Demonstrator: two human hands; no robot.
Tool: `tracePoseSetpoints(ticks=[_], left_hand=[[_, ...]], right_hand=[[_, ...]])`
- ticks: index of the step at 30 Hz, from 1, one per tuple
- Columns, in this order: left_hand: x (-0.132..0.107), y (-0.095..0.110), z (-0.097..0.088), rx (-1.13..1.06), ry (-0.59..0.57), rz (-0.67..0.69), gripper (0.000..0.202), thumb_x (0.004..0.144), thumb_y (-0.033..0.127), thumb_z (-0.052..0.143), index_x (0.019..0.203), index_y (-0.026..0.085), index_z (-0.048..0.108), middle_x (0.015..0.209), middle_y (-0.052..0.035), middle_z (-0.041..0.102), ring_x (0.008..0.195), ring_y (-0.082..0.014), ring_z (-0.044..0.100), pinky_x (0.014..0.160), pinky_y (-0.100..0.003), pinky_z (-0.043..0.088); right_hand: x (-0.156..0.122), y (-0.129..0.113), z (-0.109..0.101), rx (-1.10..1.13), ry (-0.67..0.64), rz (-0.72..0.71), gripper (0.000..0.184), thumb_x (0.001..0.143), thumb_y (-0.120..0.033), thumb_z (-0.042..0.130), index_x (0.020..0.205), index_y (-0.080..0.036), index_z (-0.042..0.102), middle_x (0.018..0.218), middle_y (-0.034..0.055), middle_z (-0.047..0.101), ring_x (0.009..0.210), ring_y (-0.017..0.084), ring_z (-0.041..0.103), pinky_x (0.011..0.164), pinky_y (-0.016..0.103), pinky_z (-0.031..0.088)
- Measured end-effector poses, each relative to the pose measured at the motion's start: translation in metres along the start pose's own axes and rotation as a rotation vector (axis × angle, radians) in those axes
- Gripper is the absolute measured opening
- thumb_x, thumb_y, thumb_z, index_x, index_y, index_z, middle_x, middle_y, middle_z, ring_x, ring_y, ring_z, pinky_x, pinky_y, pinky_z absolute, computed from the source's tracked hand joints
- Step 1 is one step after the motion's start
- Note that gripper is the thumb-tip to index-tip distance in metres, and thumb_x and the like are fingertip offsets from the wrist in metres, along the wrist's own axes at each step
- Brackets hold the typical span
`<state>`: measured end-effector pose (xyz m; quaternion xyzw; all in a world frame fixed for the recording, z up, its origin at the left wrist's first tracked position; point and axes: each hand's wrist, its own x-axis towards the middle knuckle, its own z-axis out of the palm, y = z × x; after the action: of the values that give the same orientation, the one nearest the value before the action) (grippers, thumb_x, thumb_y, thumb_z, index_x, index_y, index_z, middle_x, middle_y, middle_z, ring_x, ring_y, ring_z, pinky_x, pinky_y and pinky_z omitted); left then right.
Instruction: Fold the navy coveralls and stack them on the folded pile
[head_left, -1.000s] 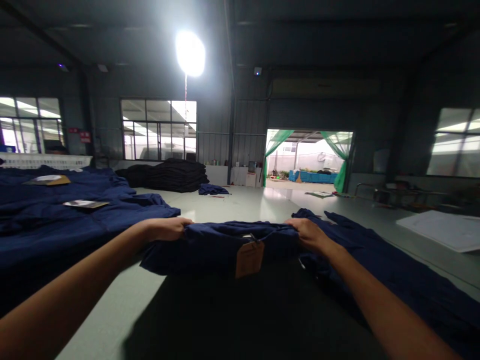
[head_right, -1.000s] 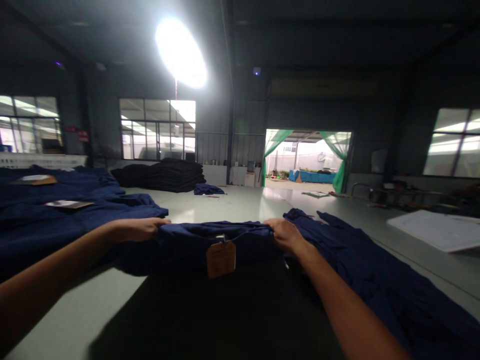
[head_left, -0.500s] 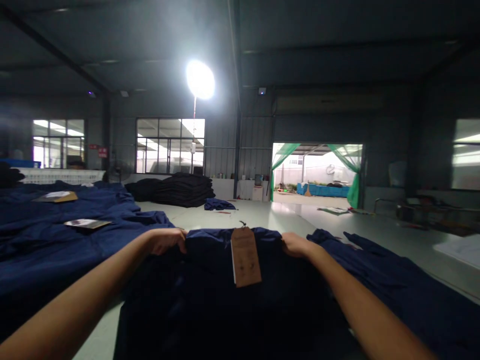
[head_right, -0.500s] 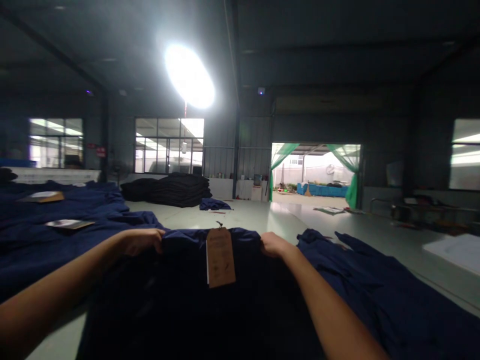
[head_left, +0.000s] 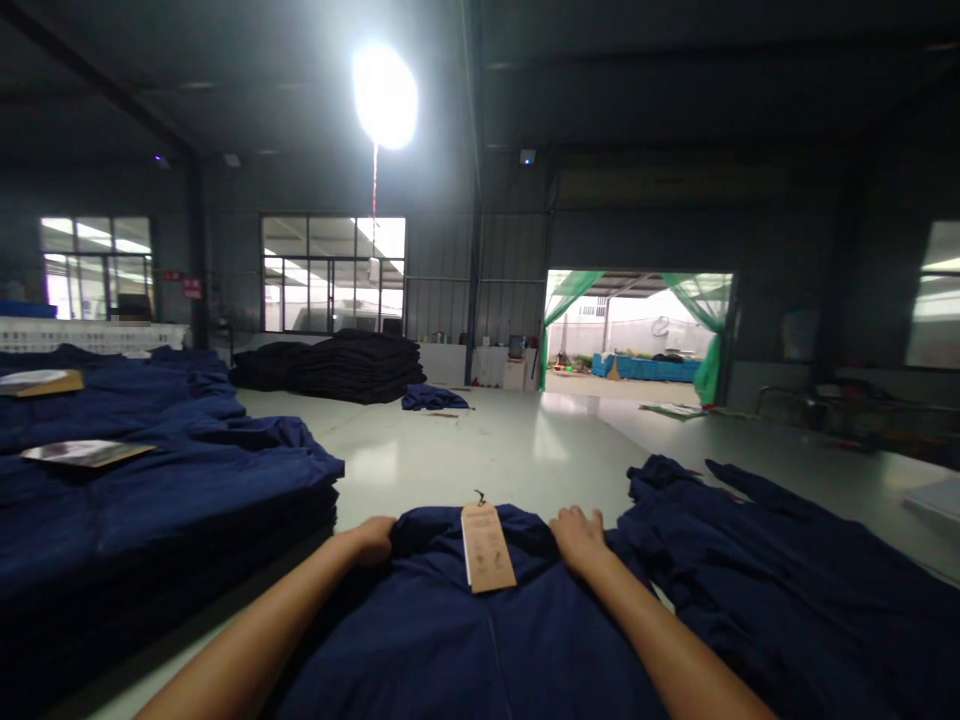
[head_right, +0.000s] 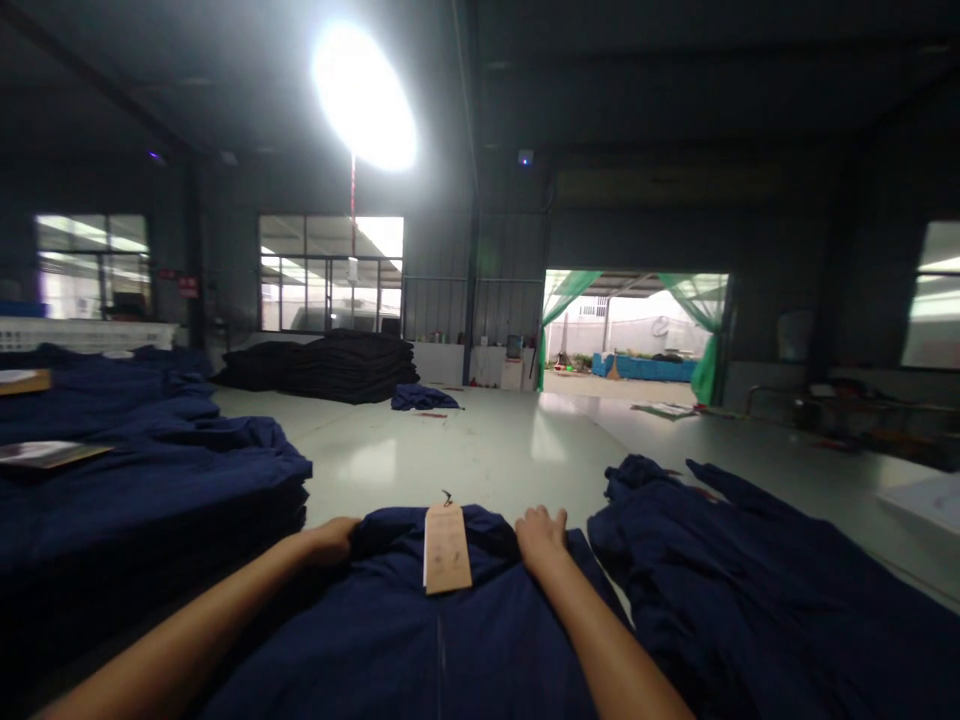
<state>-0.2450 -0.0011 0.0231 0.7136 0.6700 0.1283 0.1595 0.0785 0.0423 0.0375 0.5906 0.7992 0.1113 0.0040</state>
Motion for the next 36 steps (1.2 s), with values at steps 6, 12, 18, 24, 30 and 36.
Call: tracePoseSetpoints(ticks=[6,12,18,24,30,36], left_hand=[[-0.007,0.007,0.031,0.356,0.252,-0.111,0.053,0.078,0.006,0.029,0.13,0.01,0.038,0.117,-0.0205,0.052,0.105,-0.0286,0.049,0.085,-0.047,0.037],[-0.017,-0.002,0.037,0.472,0.32,-0.187,0.065,0.078,0.017,0.034,0.139,0.032,0.021,0.139,-0.0089,0.036,0.12,-0.0278,0.036,0.094,-0.048,0.029],[-0.011,-0.017,0.035,0.371,0.14,-0.227,0.059,0.08,0.022,0.033,0.138,0.032,0.026,0.15,-0.0003,0.007,0.135,-0.0321,0.007,0.098,-0.062,0.017],[0.004,0.03,-0.007,0.342,0.259,-0.236,0.066,0.066,0.008,0.047,0.13,0.019,0.043,0.147,-0.0108,0.019,0.133,-0.033,0.015,0.097,-0.056,0.025],[0.02,0.099,0.012,0.162,0.275,-0.046,0.036,0.077,0.02,0.042,0.106,0.021,0.063,0.105,-0.0104,0.066,0.102,-0.0245,0.056,0.085,-0.037,0.038],[0.018,0.088,0.055,-0.022,0.338,0.027,0.036,0.08,0.022,0.038,0.108,0.026,0.061,0.103,-0.0056,0.067,0.103,-0.023,0.052,0.085,-0.04,0.032]], right_hand=[[0.001,0.008,0.044,0.06,0.217,0.05,0.045,0.083,-0.009,0.031,0.118,-0.027,0.052,0.115,0.0077,0.059,0.11,0.023,0.047,0.098,0.054,0.018],[0.01,0.018,0.068,0.178,-0.046,0.251,0.049,0.088,-0.033,0.025,0.137,-0.038,0.023,0.145,-0.0028,0.027,0.133,0.029,0.016,0.103,0.057,0.007],[0.016,0.025,0.066,0.235,-0.226,0.261,0.05,0.088,-0.039,0.019,0.139,-0.038,0.015,0.148,-0.0036,0.017,0.134,0.03,0.011,0.104,0.054,0.006],[0.032,0.014,0.018,0.378,-0.08,0.153,0.059,0.079,-0.022,0.037,0.137,-0.025,0.029,0.144,0.0072,0.027,0.13,0.03,0.022,0.099,0.053,0.022],[0.041,-0.042,-0.012,0.394,0.088,-0.081,0.04,0.08,-0.025,0.037,0.109,-0.024,0.063,0.112,0.0073,0.063,0.112,0.025,0.045,0.094,0.038,0.032],[0.041,-0.061,0.02,0.652,0.125,-0.087,0.042,0.08,-0.029,0.039,0.117,-0.022,0.058,0.116,0.0083,0.06,0.11,0.023,0.05,0.095,0.039,0.034]])
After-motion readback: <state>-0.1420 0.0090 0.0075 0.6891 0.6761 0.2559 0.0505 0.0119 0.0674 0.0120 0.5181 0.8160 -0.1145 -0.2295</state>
